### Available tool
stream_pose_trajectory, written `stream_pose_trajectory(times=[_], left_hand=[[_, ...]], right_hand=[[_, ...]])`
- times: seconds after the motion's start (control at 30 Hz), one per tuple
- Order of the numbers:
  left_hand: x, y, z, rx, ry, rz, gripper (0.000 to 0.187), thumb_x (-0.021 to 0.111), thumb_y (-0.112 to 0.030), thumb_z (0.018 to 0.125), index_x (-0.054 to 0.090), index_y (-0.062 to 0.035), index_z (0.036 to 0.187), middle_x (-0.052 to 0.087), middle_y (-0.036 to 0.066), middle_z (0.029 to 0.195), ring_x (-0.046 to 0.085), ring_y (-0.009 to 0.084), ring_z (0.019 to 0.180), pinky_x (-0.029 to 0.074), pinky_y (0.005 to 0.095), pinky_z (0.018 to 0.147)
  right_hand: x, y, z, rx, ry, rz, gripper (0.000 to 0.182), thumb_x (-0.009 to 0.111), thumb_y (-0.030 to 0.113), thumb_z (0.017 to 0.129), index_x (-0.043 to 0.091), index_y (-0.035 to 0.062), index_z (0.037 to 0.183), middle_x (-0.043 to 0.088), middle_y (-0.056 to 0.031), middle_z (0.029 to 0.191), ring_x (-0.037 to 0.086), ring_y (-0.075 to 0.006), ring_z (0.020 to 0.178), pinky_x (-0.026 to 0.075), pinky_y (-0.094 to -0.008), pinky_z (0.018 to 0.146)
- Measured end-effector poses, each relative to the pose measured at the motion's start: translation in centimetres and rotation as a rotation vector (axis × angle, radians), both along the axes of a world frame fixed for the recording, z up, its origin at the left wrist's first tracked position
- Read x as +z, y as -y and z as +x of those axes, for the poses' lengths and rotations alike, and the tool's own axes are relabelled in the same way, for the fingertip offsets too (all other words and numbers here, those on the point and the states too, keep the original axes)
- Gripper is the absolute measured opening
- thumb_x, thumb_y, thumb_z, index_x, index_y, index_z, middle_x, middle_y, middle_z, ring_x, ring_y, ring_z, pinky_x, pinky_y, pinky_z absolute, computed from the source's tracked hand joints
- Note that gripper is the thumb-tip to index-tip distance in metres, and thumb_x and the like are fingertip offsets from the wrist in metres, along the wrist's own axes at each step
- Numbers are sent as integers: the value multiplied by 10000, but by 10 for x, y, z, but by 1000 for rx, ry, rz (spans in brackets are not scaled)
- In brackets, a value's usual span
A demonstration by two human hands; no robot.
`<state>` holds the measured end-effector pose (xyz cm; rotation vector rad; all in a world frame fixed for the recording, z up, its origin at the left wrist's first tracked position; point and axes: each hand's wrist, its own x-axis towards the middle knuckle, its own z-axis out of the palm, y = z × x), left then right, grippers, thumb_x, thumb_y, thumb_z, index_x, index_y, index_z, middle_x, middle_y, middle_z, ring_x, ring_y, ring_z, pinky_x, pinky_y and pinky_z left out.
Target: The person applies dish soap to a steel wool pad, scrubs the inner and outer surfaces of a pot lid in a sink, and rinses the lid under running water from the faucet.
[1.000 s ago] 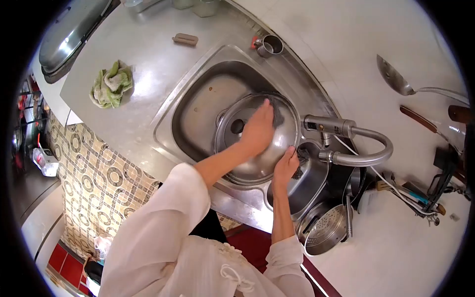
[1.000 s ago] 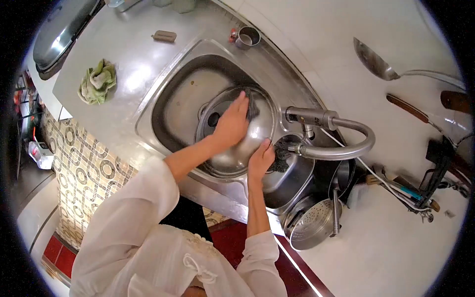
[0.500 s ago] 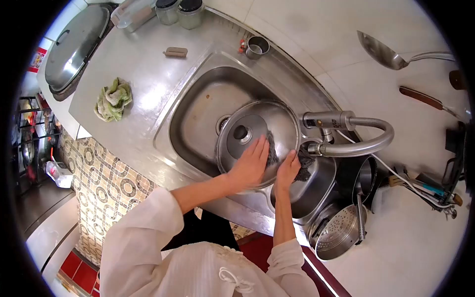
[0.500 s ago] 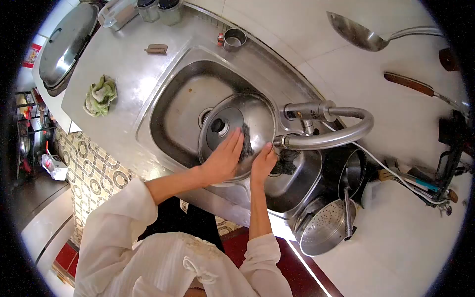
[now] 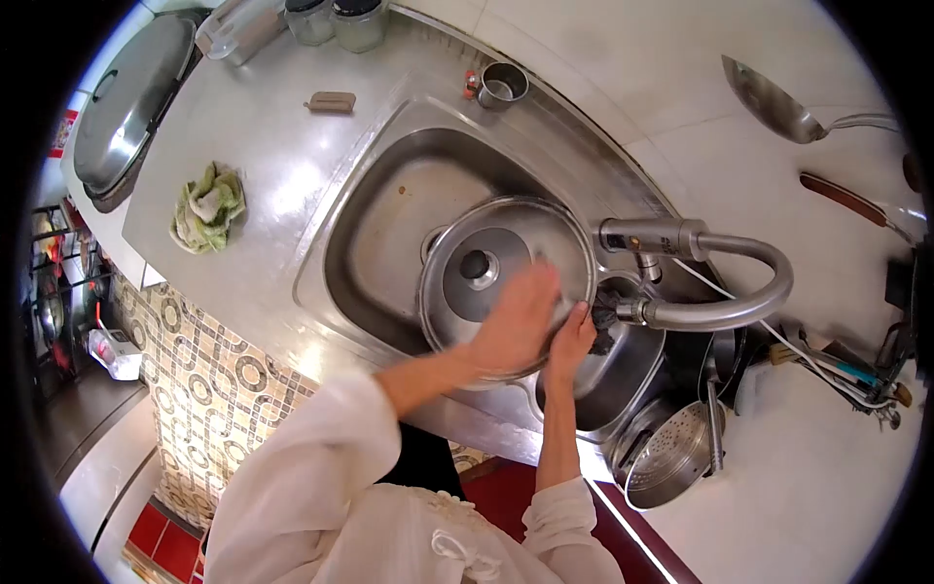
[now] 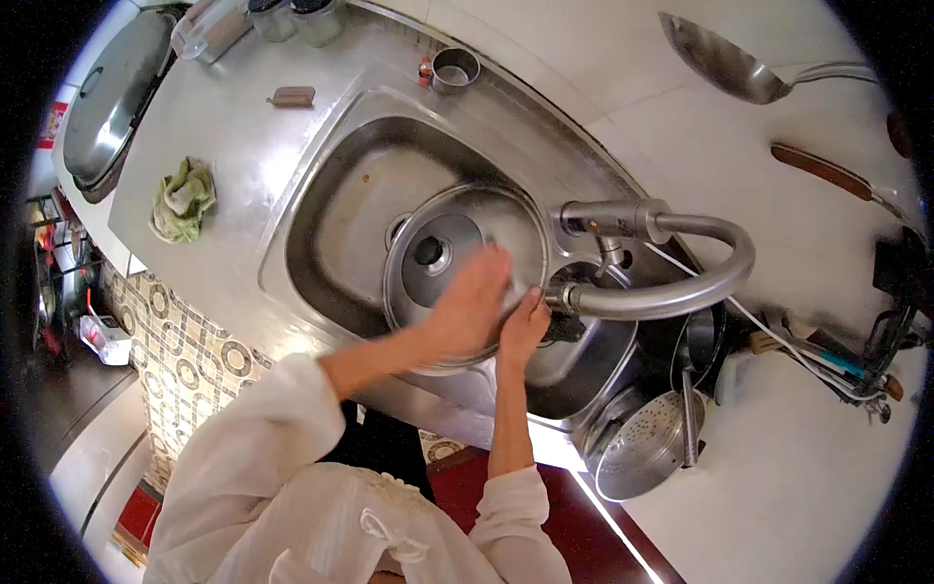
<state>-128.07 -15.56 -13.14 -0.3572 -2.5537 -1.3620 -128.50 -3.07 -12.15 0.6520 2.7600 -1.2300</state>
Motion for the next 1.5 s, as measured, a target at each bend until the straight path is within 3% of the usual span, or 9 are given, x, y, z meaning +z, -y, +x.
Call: stream_pose_trajectory(times=[0.17,0.23,0.47,0.57,0.67,0.87,1.03,1.2,1.5], left_hand=[[18,12,-28,-228,34,-9,428,552,-157,789,518,46,1165,441,219,1306,396,355,1248,309,487,1018],[3,13,-84,-183,-60,-543,418,539,-172,789,551,48,1144,437,219,1329,382,343,1269,300,478,1033],[9,16,1,-432,-82,27,514,545,-146,751,502,36,1229,459,207,1304,402,348,1244,317,447,1051],[-2,15,-55,-205,-101,7,487,533,-110,757,476,54,1212,486,216,1244,426,375,1199,357,433,1019],[-14,11,-101,-88,187,-150,474,527,-103,753,473,79,1187,495,231,1216,427,382,1191,361,435,1011],[28,25,-17,-448,-140,-12,498,508,-114,779,444,102,1223,462,256,1273,407,400,1216,327,439,1038],[-1,27,-93,-4,-152,-275,497,495,-141,781,466,62,1233,482,213,1267,444,372,1160,349,420,1019],[18,19,-113,-370,67,-215,489,554,-194,728,541,-111,1209,529,172,1192,504,338,1022,448,410,892],[40,24,-127,-589,11,-184,346,634,-207,658,604,-84,980,557,110,974,525,299,991,492,367,791]], right_hand=[[-1,9,3,-40,-171,-122,431,351,272,996,526,-84,825,552,-141,702,460,-211,637,382,-369,602],[-1,14,4,-106,-143,-91,437,345,283,999,526,-75,826,550,-125,715,447,-198,649,375,-358,599],[-5,13,11,-314,-81,-489,589,291,443,993,562,-78,1031,622,-118,969,566,-224,913,440,-340,825],[2,21,17,-166,-161,-35,549,300,401,1003,533,-95,965,560,-92,822,482,-202,739,427,-322,721],[9,28,22,-200,-44,6,518,305,369,1006,524,-96,939,520,-98,778,432,-203,722,408,-338,704],[2,34,25,-155,-264,-38,510,301,344,1005,520,-91,856,491,-92,685,409,-194,653,385,-362,608],[-13,34,45,-158,-251,38,509,322,348,996,512,-110,884,509,-128,702,414,-207,647,385,-370,606],[2,41,39,-154,-170,-6,493,377,345,984,540,-121,974,594,-166,809,504,-215,705,424,-363,668],[12,44,48,-100,-74,-345,399,538,251,923,521,-62,1170,609,-118,1060,555,-182,900,442,-300,801]])
